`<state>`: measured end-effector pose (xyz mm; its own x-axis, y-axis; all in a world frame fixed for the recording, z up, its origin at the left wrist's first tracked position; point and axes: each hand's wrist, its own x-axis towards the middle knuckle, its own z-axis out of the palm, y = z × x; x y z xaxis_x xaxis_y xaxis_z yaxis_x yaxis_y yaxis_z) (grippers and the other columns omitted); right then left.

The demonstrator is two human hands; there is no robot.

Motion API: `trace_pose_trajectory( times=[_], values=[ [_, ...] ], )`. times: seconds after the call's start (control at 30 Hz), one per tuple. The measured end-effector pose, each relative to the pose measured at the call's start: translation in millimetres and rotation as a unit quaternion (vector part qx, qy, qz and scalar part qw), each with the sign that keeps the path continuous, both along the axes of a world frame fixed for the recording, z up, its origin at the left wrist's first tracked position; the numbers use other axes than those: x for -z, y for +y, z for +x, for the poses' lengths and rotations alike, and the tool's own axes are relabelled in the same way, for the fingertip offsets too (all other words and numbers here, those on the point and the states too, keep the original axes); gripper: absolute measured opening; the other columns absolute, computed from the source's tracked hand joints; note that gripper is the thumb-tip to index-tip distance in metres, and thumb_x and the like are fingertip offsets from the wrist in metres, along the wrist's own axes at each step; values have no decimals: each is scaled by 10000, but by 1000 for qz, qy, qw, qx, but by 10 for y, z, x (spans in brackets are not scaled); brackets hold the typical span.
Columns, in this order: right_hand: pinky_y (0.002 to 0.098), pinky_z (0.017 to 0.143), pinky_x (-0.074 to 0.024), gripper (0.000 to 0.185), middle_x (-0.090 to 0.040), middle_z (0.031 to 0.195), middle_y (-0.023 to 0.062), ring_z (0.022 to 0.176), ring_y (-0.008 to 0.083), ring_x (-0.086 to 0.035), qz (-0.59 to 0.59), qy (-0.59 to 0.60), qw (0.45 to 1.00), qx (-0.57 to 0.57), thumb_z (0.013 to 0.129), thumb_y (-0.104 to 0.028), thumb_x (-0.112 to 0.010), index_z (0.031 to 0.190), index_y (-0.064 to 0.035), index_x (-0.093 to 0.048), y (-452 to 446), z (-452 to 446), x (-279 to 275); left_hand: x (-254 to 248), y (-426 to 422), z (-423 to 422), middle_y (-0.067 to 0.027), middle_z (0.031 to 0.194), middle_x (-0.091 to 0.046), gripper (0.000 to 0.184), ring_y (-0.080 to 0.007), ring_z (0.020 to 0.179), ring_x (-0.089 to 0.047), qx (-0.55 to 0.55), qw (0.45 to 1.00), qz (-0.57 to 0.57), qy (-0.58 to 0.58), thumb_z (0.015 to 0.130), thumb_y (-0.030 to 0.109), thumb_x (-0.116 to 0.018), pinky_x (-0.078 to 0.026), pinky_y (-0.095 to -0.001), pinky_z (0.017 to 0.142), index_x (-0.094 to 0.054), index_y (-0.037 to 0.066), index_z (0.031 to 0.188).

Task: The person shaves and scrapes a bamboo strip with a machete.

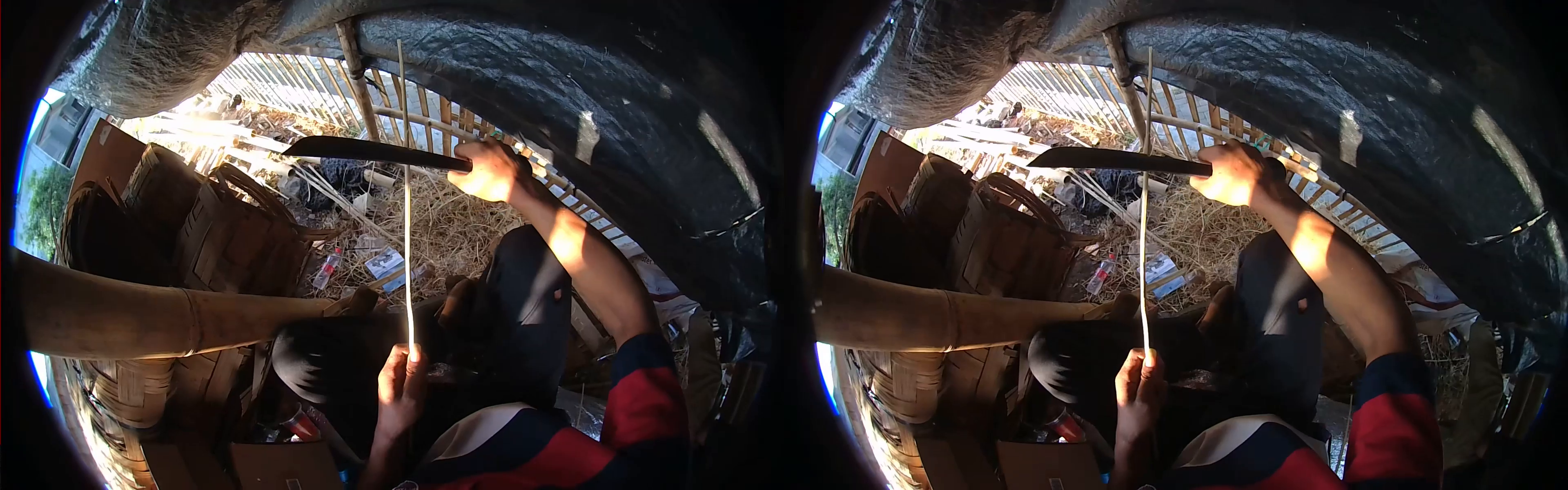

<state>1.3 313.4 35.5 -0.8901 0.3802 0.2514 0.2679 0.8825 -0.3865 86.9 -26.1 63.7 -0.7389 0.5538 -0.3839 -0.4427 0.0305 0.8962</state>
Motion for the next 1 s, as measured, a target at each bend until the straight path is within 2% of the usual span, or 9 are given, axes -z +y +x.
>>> trace_pose_trajectory(
  times=[0.1, 0.13, 0.2, 0.33, 0.47, 0.63, 0.8, 0.87, 1.0],
  values=[
    [421, 713, -502, 221, -642, 829, 118, 860, 291, -628, -58, -42, 996, -56, 709, -298, -700, 821, -124, -624, -163, 157, -143, 125, 69, -5, 75, 686, -398, 160, 9, 528, -319, 7, 1000, 12, 24, 997, 215, -491, -254, -169, 450, -516, 93, 897],
    [416, 646, -497, 216, -620, 712, 118, 721, 304, -633, -9, 116, 991, -59, 690, -280, -718, 766, -113, -603, -309, 223, -98, 121, 101, -35, 75, 686, -398, 160, 9, 528, -319, 6, 1000, 16, 24, 997, 215, -491, -254, -169, 450, -516, 93, 897],
    [408, 533, -438, 239, -536, 589, 84, 576, 313, -569, -76, -81, 978, -177, 694, -239, -727, 711, -108, -528, -317, 199, -310, 100, 159, -95, 75, 690, -396, 161, 8, 532, -316, 33, 999, 37, -14, 999, 220, -488, -257, -169, 451, -516, 97, 898],
    [418, 491, -420, 288, -565, 587, 103, 562, 314, -591, -33, -94, 969, -227, 653, -257, -750, 676, -100, -510, -563, 185, -537, 83, 184, -108, 71, 667, -394, 186, 1, 484, -303, 29, 998, 53, -28, 994, 245, -498, -240, -179, 415, -511, 100, 879],
    [387, 523, -410, 280, -545, 605, 129, 538, 293, -517, -110, -36, 968, -221, 652, -181, -743, 685, -52, -497, -415, 97, -394, 62, 108, -107, 72, 642, -387, 191, -1, 459, -288, 4, 997, 67, -23, 986, 259, -513, -222, -182, 401, -513, 103, 876],
    [425, 602, -506, 260, -637, 730, 100, 696, 305, -647, 0, -102, 977, -187, 635, -295, -741, 774, -116, -611, -287, 109, -391, 19, 79, -134, 78, 623, -376, 193, -3, 451, -280, 23, 995, 63, -80, 975, 269, -533, -212, -183, 402, -518, 111, 866],
    [429, 594, -499, 275, -636, 726, 103, 695, 307, -649, 6, -119, 978, -171, 614, -306, -747, 775, -127, -613, -185, 115, -348, -54, 45, -136, 77, 635, -424, 189, -2, 506, -335, 35, 992, 63, -107, 1002, 244, -482, -256, -175, 455, -514, 100, 884],
    [405, 517, -438, 252, -574, 603, 92, 583, 319, -597, 15, -30, 985, -168, 590, -224, -747, 709, -109, -557, -161, 111, -306, -59, 9, -116, 74, 636, -426, 181, -2, 508, -335, 33, 993, 56, -102, 1003, 238, -479, -255, -173, 457, -514, 100, 891],
    [423, 516, -439, 237, -564, 596, 105, 581, 327, -600, 51, 77, 990, -106, 650, -239, -727, 682, -109, -531, -30, 82, -149, -126, -121, -28, 73, 638, -428, 175, 3, 513, -335, 22, 993, 42, -110, 1004, 230, -474, -259, -168, 459, -512, 95, 900]
  ],
)
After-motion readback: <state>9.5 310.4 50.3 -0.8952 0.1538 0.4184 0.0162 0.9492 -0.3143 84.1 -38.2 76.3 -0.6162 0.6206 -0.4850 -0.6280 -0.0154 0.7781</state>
